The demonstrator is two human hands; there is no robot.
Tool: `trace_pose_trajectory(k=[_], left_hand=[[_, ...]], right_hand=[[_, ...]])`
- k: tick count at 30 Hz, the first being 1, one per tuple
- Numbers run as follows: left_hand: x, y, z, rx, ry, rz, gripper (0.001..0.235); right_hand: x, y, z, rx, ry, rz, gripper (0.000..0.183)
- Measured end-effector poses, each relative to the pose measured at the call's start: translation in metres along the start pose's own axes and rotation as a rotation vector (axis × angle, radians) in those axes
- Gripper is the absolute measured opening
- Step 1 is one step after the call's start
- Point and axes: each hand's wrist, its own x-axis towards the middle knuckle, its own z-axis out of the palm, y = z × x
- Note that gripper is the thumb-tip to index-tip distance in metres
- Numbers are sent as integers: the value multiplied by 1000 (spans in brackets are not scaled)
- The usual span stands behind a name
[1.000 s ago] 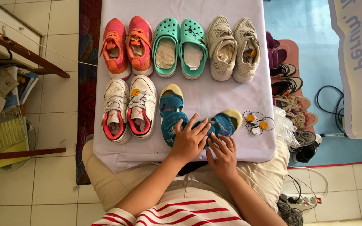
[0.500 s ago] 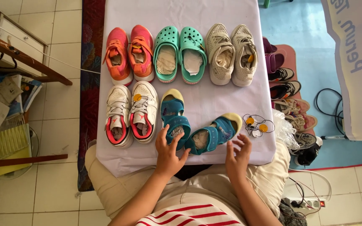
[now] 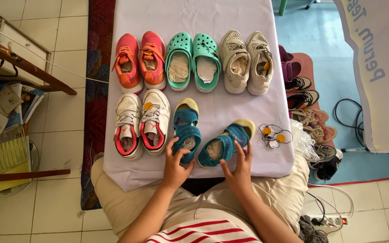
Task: The person sits on the floor and stuffs crumpled paper into a pair of teal children's shoes. They then attach small yellow and white tags to the shoes.
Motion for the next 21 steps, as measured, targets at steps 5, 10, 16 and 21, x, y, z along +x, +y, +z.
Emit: trace_pose_trajectory(k=[5,10,16,21], left_hand=[[-3,0,0,-49,33,-10,31],[1,19,-2,-14,17,22,33],[1,20,3,-5,-76,86,29],[4,24,-4,-42,-120,103,34]], right_hand=[[10,1,1,9,-102,-128,87],[31,8,-1,118,-265,-159,68],[72,20,-5,252,-403,-229,66],[98,29,0,316,-375,-162,52]])
